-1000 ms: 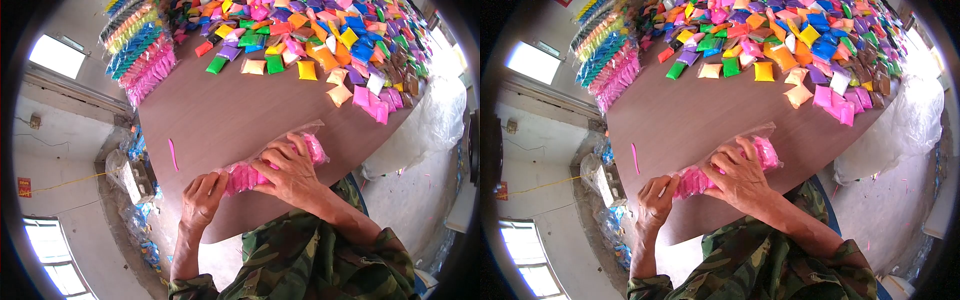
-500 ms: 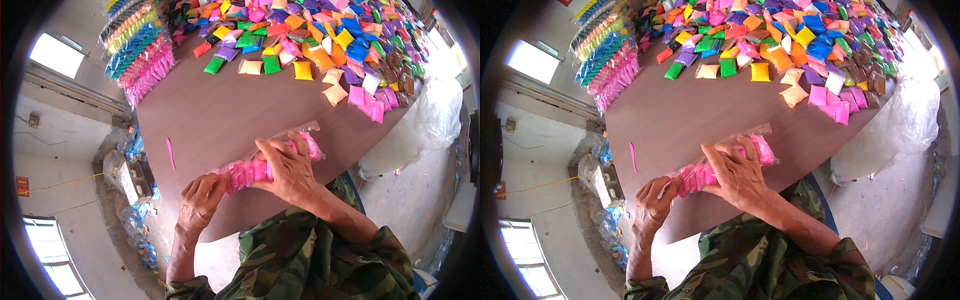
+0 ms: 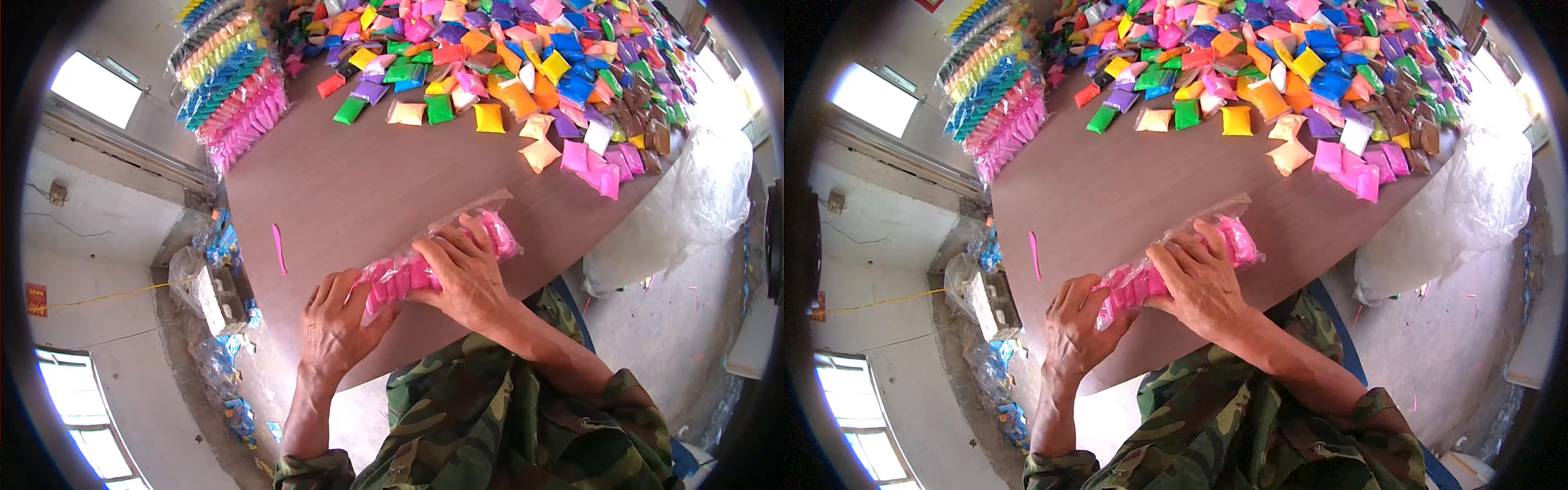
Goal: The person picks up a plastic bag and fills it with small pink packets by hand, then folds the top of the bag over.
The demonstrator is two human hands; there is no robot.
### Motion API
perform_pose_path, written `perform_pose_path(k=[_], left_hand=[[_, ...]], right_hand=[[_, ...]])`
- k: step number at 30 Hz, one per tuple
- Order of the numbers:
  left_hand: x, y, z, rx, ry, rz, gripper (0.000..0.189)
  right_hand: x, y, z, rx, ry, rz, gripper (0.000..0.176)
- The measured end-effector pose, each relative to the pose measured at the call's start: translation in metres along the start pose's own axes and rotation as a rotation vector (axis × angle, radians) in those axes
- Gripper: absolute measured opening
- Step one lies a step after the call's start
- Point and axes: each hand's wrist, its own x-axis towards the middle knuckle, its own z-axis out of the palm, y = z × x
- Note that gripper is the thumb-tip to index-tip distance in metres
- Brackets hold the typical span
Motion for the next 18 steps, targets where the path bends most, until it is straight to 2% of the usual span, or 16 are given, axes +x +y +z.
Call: perform_pose_path(k=[5, 12, 18], left_hand=[[0.0, 0.005, 0.017, 0.107, -0.001, -0.031, 0.056], [0.005, 0.011, 0.014, 0.156, 0.003, 0.013, 0.052], [0.005, 0.011, 0.014, 0.146, 0.012, 0.021, 0.05]], right_hand=[[-0.004, 0.002, 0.005, 0.032, 0.078, -0.03, 0.08], [-0.002, 0.006, -0.003, 0.101, 0.042, -0.063, 0.078], [0.007, 0.011, -0.026, 0.242, -0.032, -0.074, 0.047]])
